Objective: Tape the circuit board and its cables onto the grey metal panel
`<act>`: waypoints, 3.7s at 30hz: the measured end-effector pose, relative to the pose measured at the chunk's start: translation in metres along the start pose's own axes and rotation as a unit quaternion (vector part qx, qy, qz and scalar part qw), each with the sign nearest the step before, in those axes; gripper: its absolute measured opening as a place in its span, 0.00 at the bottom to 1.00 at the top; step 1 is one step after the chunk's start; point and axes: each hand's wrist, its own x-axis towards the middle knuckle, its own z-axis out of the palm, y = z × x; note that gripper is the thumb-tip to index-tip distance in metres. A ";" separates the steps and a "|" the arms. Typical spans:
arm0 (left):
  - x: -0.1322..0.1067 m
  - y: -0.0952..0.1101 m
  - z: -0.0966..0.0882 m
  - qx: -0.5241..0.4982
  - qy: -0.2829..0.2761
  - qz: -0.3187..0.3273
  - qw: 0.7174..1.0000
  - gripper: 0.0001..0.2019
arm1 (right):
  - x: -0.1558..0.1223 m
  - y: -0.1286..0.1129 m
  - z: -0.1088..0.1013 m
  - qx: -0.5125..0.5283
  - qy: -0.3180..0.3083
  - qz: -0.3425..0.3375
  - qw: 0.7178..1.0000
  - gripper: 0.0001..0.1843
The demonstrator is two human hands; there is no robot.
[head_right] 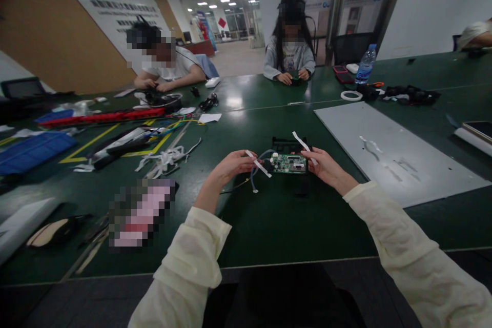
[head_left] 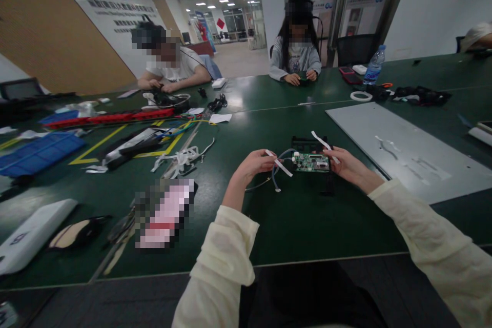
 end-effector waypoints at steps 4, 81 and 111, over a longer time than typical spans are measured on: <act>0.001 -0.001 -0.004 0.011 0.003 -0.021 1.000 0.15 | -0.001 -0.001 0.002 0.000 0.013 0.005 1.000 0.08; 0.011 -0.009 -0.002 0.127 0.130 0.064 0.981 0.17 | 0.013 -0.066 -0.138 -0.674 0.353 -0.278 0.586 0.23; 0.011 -0.014 0.039 0.335 0.138 0.293 0.885 0.11 | -0.017 0.005 0.090 -0.154 -0.133 -0.137 0.970 0.14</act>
